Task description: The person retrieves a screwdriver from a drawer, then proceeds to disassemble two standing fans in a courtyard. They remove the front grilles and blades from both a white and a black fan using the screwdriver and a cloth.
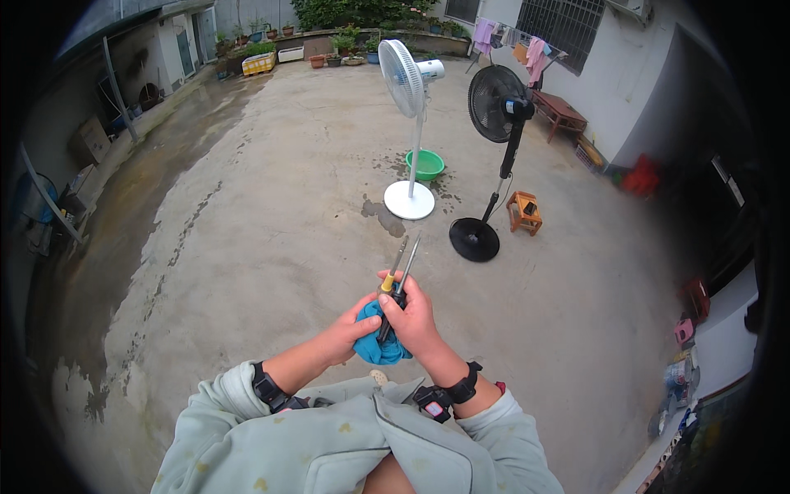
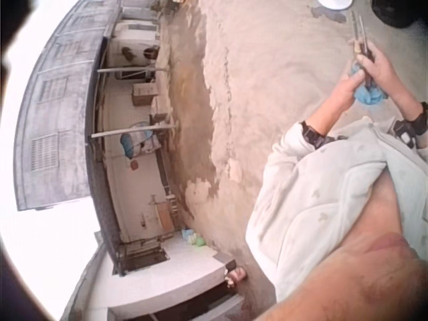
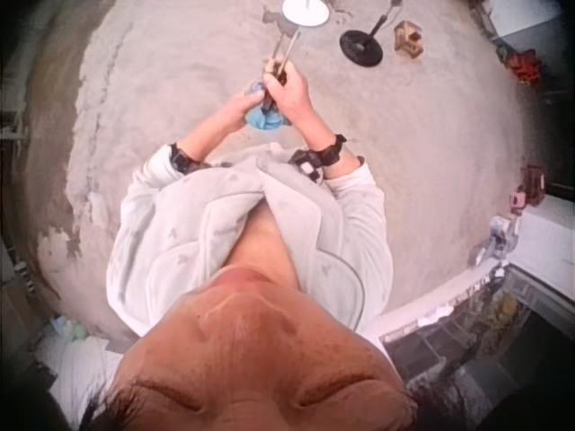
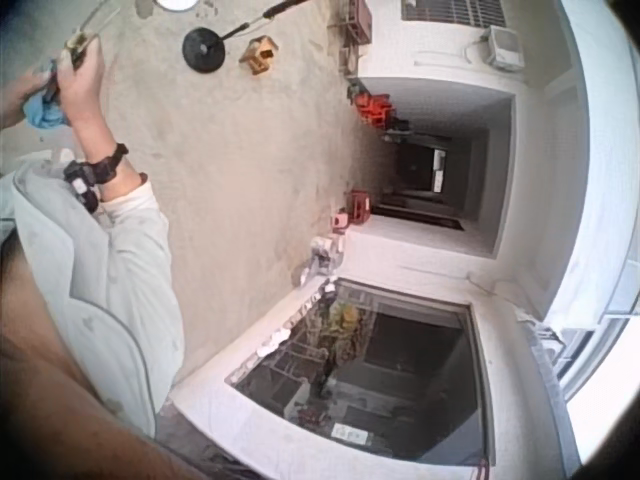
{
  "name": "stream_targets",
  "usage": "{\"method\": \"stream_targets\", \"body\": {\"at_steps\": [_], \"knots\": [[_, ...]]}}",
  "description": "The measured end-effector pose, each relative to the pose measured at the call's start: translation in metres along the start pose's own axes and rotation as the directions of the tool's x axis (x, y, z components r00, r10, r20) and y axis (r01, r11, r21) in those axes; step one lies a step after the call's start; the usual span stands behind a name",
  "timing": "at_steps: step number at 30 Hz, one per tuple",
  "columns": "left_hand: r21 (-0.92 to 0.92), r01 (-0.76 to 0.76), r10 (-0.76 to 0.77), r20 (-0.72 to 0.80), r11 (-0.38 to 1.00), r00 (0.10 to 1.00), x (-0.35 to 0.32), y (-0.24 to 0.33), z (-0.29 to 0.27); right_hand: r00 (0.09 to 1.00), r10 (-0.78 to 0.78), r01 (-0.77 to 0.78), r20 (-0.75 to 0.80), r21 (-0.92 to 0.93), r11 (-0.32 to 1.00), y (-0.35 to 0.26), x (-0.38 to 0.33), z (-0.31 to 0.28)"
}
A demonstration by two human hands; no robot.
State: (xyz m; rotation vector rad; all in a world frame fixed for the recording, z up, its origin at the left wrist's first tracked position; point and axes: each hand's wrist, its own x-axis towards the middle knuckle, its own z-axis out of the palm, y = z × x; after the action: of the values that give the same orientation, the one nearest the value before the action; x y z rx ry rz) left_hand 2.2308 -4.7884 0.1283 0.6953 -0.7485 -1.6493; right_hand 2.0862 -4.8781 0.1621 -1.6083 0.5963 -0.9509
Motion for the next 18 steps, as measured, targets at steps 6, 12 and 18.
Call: {"method": "stream_targets", "body": {"at_steps": [6, 12, 18], "knots": [[-0.185, -0.152, 0.097, -0.277, 0.971, 0.956, 0.046, 0.058, -0.078, 0.978, -0.115, 0.089, 0.175, 0.149, 0.985, 0.029, 0.124, 0.04], [-0.303, 0.018, -0.09, -0.228, 0.953, 0.97, 0.133, 0.101, -0.174, 0.987, -0.14, 0.144, 0.074, -0.04, 0.989, 0.087, 0.247, 0.062], [-0.285, 0.001, -0.078, -0.259, 0.959, 0.963, 0.236, 0.172, -0.303, 0.998, -0.064, 0.064, -0.015, -0.044, 0.997, 0.143, 0.395, 0.099]]}}
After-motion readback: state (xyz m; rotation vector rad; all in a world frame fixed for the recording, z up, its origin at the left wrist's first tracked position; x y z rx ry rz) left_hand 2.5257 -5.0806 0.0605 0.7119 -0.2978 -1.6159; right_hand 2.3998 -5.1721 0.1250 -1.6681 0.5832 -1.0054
